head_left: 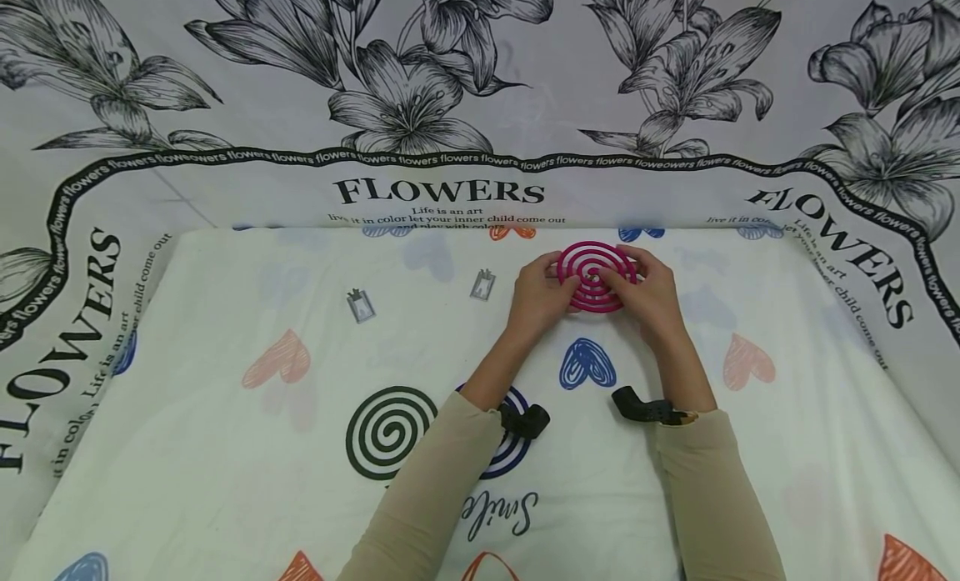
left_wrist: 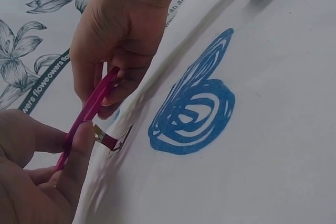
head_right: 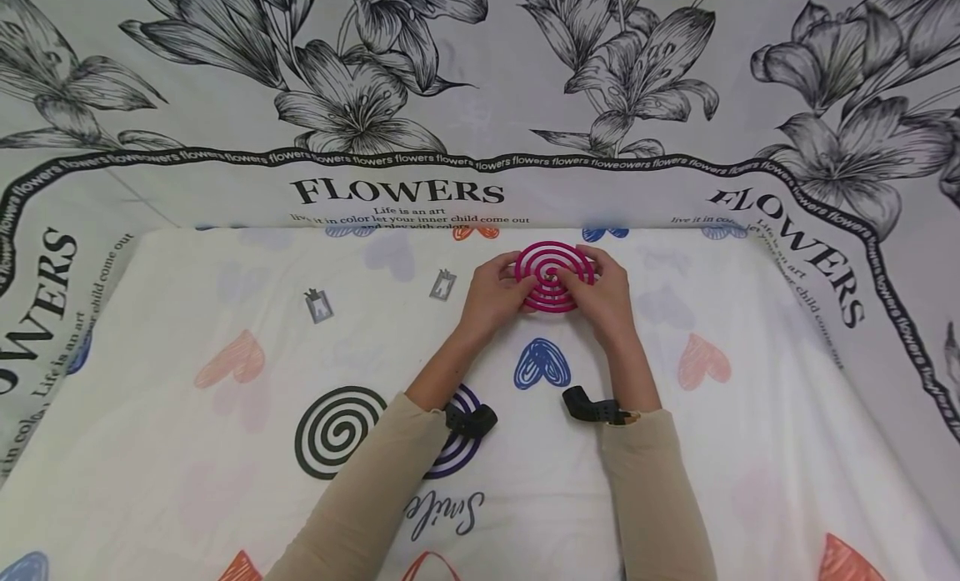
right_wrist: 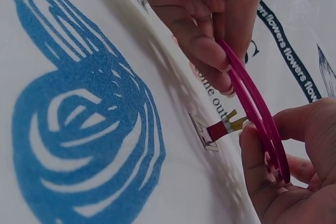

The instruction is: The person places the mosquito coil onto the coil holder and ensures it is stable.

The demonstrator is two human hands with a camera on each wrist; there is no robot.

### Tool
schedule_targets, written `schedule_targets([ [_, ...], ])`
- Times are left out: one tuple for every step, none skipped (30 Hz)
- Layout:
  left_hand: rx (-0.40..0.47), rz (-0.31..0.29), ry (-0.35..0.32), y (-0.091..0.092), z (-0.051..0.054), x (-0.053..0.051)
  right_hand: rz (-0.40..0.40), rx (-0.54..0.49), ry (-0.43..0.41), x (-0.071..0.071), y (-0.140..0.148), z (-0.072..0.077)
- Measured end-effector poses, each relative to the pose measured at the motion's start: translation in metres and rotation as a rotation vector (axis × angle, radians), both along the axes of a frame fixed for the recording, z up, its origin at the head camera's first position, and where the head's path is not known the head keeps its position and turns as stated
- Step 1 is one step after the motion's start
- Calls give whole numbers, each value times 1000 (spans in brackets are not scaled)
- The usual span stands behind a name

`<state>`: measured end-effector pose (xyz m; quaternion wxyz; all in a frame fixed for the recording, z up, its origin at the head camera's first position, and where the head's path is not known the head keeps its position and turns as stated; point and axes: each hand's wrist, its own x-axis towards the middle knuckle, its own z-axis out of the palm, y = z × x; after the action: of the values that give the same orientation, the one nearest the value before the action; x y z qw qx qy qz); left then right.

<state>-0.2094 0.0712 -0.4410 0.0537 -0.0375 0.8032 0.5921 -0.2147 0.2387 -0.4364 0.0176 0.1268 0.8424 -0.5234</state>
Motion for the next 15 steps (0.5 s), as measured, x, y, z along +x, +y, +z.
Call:
schedule_targets([
  [2, -1, -1, 0, 1, 0, 1, 0, 1, 0, 0, 0],
  [7, -4, -4, 0, 1, 0, 0, -1, 0, 0, 0, 1],
  [13, -7, -8, -1, 2, 0, 0, -1, -1, -1, 0, 1],
  [19, -10, -12, -1, 2, 0, -1, -2, -1, -1, 0, 1],
  [23, -12, -14, -1, 2, 0, 0, -2, -1, -1, 0, 1],
  [28, -13, -16, -1, 3, -1, -2, -4, -2, -1, 0, 2],
  [32, -13, -16, -1, 3, -1, -2, -5, -1, -1, 0, 2],
  [35, -13, -16, -1, 3, -1, -3, -5, -1, -1, 0, 2],
  [33, -12, -13, -1, 3, -1, -4, -3, 0, -2, 0, 3],
  [30, -10, -10, -1, 3, -1, -4, -1, 2, -2, 0, 3],
  [23, -9, -8, -1, 3, -1, -5, -2, 3, -2, 0, 2],
  [17, -8, -8, 0, 3, -1, -4, 0, 2, -1, 0, 2],
  [13, -7, -8, 0, 2, -1, -5, 2, 3, -1, 0, 1],
  [6, -7, -8, 0, 2, -1, -6, 2, 3, -1, 1, 1],
  [0, -7, -8, 0, 1, 0, -5, 3, 2, 0, 1, 0],
])
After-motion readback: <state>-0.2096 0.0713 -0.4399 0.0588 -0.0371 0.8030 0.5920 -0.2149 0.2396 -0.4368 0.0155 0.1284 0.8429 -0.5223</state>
